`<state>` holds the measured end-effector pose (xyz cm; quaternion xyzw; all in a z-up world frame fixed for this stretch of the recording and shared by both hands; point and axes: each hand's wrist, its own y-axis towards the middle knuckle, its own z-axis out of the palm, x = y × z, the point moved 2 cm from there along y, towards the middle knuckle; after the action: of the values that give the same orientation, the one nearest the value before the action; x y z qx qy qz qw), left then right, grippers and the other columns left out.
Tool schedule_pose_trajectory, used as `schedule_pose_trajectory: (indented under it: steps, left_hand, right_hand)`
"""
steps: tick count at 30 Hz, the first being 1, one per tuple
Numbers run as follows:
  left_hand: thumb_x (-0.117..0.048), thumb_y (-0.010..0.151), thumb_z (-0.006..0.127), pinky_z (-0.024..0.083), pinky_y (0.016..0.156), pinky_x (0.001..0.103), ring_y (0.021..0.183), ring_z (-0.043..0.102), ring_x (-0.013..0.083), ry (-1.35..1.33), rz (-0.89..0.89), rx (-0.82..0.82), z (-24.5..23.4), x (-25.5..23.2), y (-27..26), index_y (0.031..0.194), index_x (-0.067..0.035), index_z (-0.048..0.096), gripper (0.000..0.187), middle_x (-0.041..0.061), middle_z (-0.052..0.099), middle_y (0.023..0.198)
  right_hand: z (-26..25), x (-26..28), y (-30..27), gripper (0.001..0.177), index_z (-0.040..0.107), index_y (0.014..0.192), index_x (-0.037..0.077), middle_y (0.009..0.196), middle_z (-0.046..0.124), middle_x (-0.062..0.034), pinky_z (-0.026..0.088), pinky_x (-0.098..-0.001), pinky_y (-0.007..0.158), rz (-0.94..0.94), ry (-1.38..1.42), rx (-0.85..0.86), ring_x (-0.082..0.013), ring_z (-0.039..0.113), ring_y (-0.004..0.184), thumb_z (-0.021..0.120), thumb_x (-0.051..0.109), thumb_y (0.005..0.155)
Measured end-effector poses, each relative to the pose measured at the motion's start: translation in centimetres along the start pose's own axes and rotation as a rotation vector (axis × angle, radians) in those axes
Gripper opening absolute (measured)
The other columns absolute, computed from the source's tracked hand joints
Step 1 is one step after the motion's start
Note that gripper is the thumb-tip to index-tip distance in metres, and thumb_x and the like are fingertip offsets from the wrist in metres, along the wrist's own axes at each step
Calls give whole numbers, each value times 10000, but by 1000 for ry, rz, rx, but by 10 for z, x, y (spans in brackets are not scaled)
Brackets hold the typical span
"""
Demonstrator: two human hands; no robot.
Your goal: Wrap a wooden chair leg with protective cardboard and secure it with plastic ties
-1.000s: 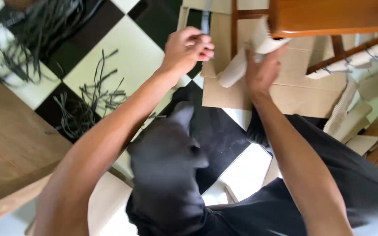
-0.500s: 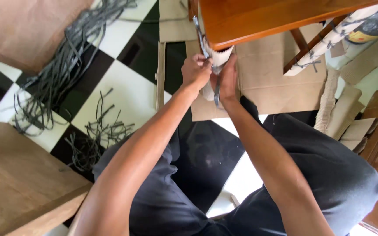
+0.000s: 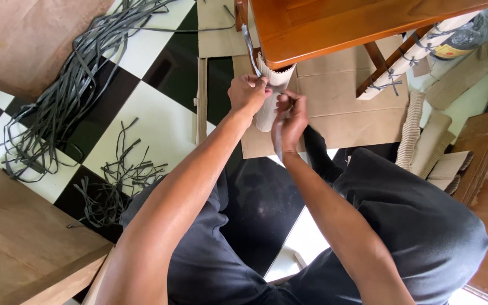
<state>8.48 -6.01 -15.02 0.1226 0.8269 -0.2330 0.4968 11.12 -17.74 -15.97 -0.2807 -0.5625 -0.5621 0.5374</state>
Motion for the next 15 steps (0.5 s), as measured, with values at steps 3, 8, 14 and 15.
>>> schedule_pose_trajectory:
  steps: [3, 8, 14, 15]
  left_hand:
    - [-295, 839, 682, 653, 742, 340, 759, 791, 231, -89, -6, -4, -1, -5, 0, 903, -114, 768, 210, 49, 790, 735]
    - [-165, 866, 635, 694, 606, 295, 677, 790, 233, -281, -42, 54, -6, -18, -3, 948, 65, 721, 259, 160, 785, 791]
    - [-234, 897, 577, 684, 596, 281, 617, 777, 199, -214, -23, 80, 0, -12, 4, 921, -7, 681, 251, 90, 768, 694]
    - [-234, 897, 577, 684, 596, 281, 617, 777, 199, -219, -25, 78, 0, -12, 2, 921, -7, 681, 251, 90, 768, 694]
  right_hand:
    - [-6, 4, 11, 89, 541, 1033, 80, 849, 638, -55, 545, -169, 561, 141, 9, 2, -95, 596, 716, 489, 10, 1050]
    - [-12, 5, 32, 270, 625, 845, 82, 737, 676, -48, 604, -247, 507, 409, 40, -112, -111, 659, 631, 584, 281, 1024]
    - [-14, -26, 70, 165, 642, 933, 46, 771, 627, -77, 530, -255, 476, 596, 135, -119, -154, 661, 628, 618, 203, 977]
    - [-12, -17, 75, 165, 642, 933, 46, 771, 627, -77, 530, -255, 476, 595, 131, -115, -154, 661, 628, 618, 203, 977]
